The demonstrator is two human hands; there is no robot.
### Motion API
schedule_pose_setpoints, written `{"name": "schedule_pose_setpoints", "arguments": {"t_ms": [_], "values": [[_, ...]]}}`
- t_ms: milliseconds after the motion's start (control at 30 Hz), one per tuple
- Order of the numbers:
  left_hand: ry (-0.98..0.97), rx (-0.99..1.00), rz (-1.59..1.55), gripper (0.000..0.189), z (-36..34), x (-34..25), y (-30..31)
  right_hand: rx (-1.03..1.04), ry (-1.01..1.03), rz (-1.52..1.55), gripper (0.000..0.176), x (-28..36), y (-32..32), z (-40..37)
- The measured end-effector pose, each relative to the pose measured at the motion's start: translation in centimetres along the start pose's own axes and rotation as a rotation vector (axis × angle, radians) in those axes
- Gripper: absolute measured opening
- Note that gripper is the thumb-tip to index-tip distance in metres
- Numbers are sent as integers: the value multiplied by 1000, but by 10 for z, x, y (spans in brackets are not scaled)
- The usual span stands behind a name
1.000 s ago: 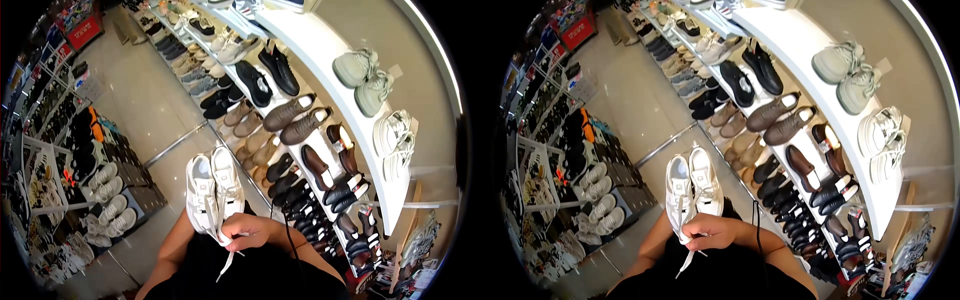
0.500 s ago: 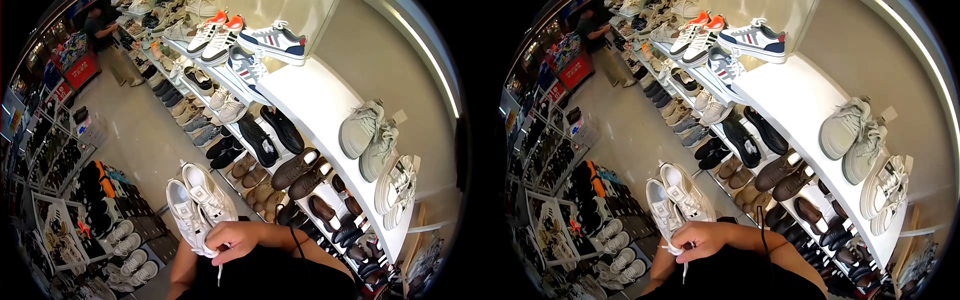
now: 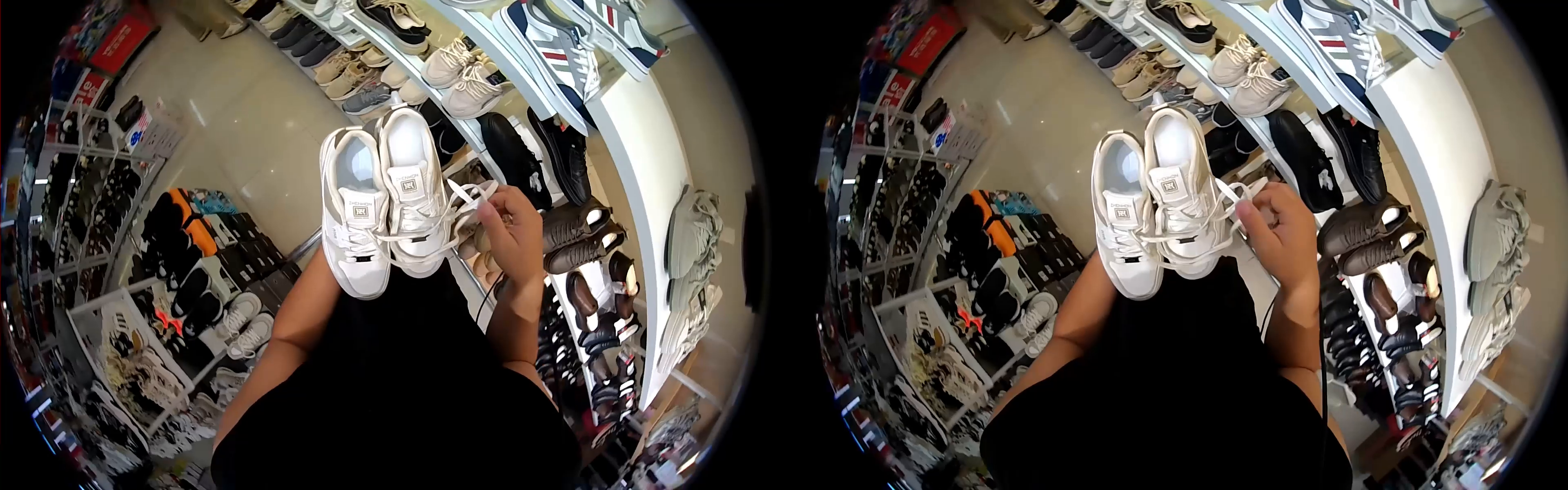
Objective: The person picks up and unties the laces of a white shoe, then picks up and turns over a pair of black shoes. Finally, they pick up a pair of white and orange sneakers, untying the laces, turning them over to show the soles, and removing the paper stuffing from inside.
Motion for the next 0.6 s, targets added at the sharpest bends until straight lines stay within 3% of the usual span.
{"name": "schedule_pose_setpoints", "arguments": {"t_ms": [100,167,267,400,533,567,600], "values": [[95,2,14,89,23,-41,-7,-209,-138,-75,28,18,-33,10],[149,-8,19,89,32,-62,-11,-276,-36,-29,36,36,-55,22],[247,-32,44,88,47,-81,-13,-356,-90,-129,51,62,-71,29],[419,-99,67,88,64,-88,-15,-192,-36,-304,73,85,-82,35],[540,-146,129,87,73,-87,-18,-176,-214,-219,67,82,-91,25],[573,-153,137,87,77,-83,-17,-246,-140,-225,62,74,-91,21],[600,-158,148,87,78,-82,-18,-242,-191,-181,60,75,-87,18]]}}
Point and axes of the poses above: each hand's wrist, its own z-axis towards the middle knuckle, its own y-axis out of the back of the hand, x = y × z, the point moved 2 cm from there along z, towards the middle knuckle
